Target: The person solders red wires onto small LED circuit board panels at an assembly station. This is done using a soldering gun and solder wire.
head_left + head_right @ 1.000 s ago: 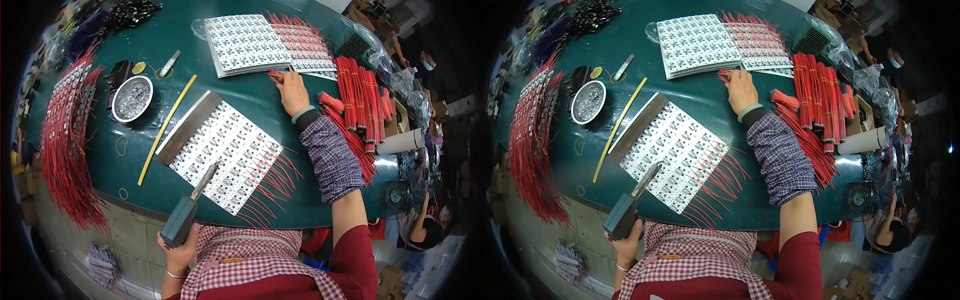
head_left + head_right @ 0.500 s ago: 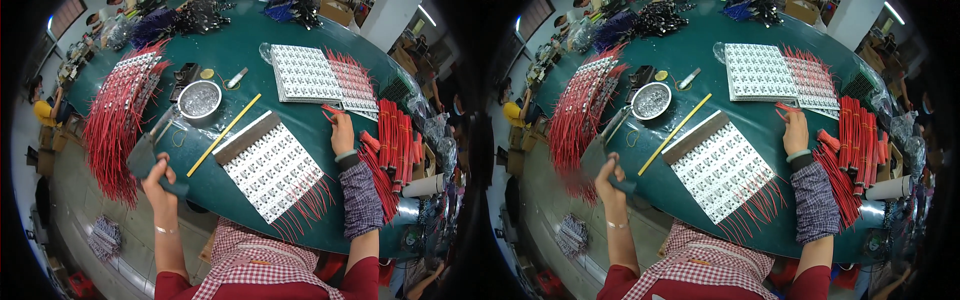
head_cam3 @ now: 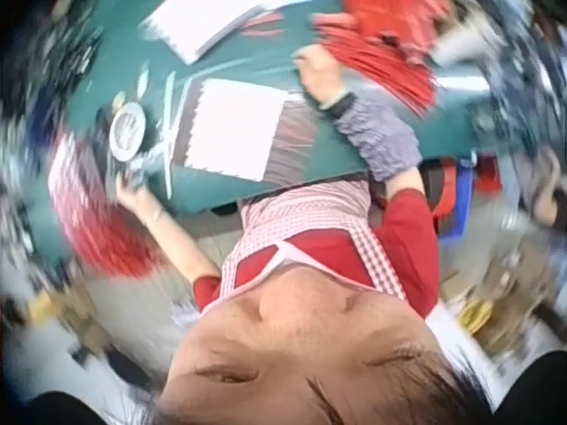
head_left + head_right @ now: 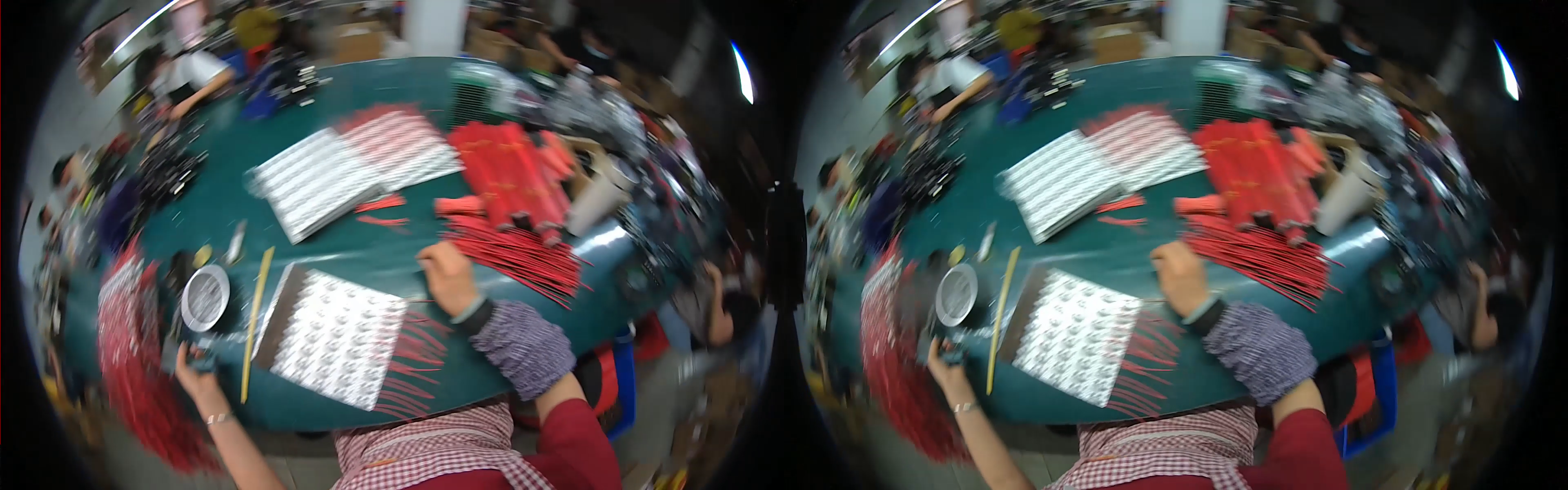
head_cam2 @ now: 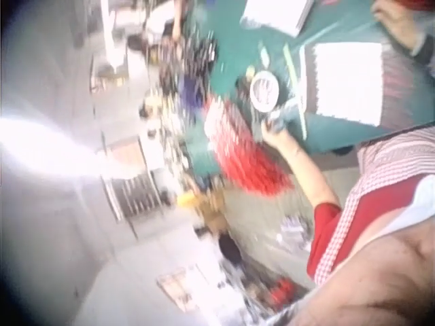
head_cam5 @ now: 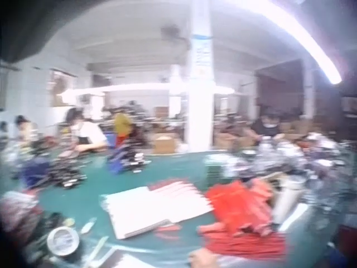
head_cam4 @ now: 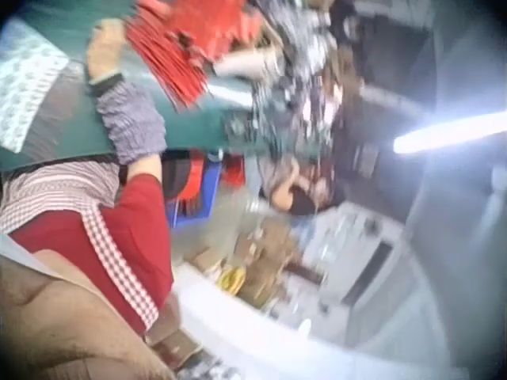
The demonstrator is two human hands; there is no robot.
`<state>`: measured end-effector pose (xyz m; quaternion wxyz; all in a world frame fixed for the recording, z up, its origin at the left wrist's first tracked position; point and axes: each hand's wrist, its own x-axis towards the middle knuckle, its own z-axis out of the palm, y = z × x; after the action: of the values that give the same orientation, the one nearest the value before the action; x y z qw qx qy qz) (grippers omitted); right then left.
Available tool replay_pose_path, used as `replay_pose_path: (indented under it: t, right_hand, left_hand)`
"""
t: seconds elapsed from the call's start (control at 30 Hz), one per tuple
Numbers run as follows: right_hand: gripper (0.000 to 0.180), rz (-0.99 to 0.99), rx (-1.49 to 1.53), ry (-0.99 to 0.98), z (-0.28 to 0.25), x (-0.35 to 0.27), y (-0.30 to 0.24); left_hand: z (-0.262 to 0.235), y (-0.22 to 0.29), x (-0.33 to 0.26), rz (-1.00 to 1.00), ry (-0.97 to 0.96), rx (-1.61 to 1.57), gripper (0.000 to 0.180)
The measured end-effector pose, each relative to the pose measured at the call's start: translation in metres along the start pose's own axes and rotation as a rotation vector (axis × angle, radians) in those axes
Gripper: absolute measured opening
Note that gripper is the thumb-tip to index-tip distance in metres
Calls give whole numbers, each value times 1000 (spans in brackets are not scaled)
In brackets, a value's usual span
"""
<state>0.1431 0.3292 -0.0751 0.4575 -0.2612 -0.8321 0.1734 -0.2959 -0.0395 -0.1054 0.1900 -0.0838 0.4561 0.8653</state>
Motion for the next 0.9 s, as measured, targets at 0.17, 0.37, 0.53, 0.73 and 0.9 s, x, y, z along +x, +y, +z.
replay_pose_path:
  t: [0.17, 0.37, 0.53, 0.73, 0.9]
  right_hand:
    - [11, 169, 91, 27, -38, 6, -9]
    - [9, 182, 100, 143, -83, 15, -7]
    - [2, 152, -63, 475, -160, 16, 5]
    - [6, 430, -208, 824, -261, -1, 83]
    - [9, 392, -483, 927, -342, 14, 206]
  left_hand:
    - [5, -17, -7, 69, -82, 204, 12]
    - [2, -6, -35, -52, -169, 286, 28]
    - [10, 17, -75, 6, -141, 419, 23]
    - [28, -1, -71, 368, 79, 643, 17]
    - [76, -21, -92, 553, 53, 448, 39]
